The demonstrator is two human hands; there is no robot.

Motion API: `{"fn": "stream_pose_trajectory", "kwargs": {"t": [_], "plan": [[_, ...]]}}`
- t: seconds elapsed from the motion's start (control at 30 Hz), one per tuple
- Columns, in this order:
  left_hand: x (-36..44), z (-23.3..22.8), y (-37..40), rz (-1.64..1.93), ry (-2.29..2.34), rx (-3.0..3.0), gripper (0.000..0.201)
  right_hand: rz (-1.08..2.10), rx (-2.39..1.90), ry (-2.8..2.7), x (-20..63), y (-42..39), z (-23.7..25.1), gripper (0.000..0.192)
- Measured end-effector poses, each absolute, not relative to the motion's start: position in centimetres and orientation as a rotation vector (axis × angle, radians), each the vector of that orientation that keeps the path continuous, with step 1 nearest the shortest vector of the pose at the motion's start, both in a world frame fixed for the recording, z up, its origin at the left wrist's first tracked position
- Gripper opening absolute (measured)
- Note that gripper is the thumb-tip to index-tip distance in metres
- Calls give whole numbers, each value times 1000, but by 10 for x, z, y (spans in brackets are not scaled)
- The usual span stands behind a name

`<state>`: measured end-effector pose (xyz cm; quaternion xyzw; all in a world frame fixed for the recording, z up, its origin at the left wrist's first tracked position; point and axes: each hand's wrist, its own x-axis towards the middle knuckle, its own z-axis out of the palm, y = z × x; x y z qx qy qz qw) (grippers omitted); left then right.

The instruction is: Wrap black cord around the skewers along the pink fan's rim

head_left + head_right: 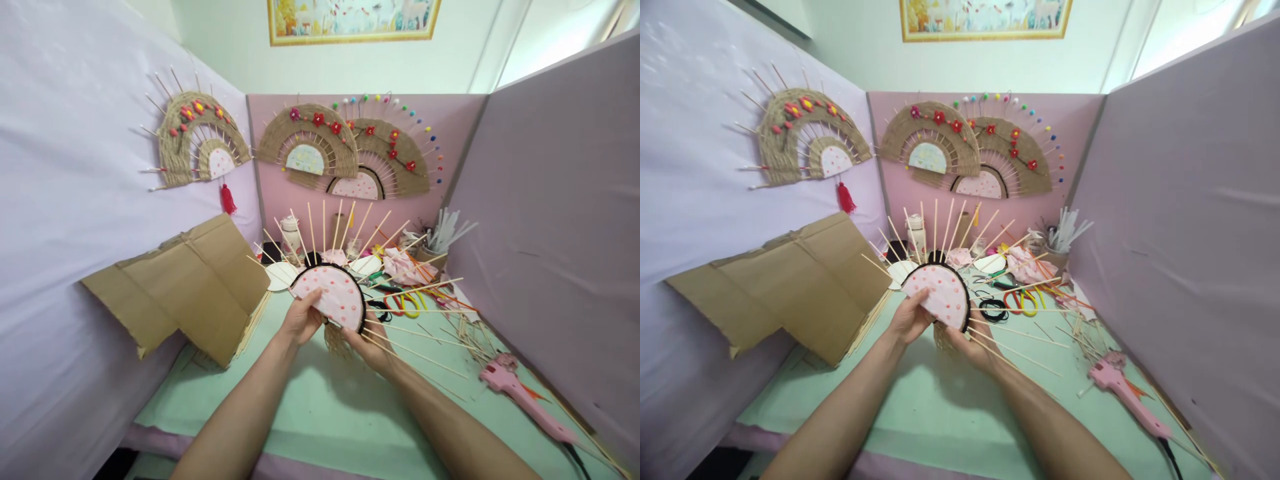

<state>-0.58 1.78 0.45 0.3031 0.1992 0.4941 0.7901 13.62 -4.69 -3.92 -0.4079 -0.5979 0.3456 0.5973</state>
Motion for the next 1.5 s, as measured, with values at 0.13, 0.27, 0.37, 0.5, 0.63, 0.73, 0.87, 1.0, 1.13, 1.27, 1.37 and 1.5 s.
{"fn": "stream_pose_trajectory", "kwargs": {"t": [0.13,0.27,0.37,0.5,0.63,0.73,0.87,1.0,1.13,1.27,1.37,1.5], "plan": [[-10,4,21,1126,423,644,21,910,-969,-1433,142,-44,-33,51],[-14,6,23,1163,398,673,24,906,-1043,-1394,160,-33,-29,43],[-17,7,21,1126,388,709,24,868,-1057,-1314,177,-25,-27,32],[-18,7,18,1082,388,740,24,960,-957,-1128,191,-21,-24,27],[-19,5,18,1076,386,754,26,1146,-959,-1192,191,-25,-20,27],[-19,1,21,1112,361,765,25,1246,-998,-1349,188,-31,-18,28],[-22,-2,23,1098,350,772,26,1260,-1043,-1477,188,-34,-18,28],[-25,0,21,1007,365,727,24,1245,-1102,-1497,189,-32,-17,28],[-23,1,20,983,345,718,22,1288,-1136,-1525,190,-33,-11,26],[-22,-1,22,958,298,653,27,1306,-1193,-1590,192,-40,0,22],[-25,-3,25,922,234,608,39,1297,-1197,-1675,197,-42,2,20],[-30,-5,27,901,162,599,55,1328,-1178,-1764,203,-40,-2,21]]}}
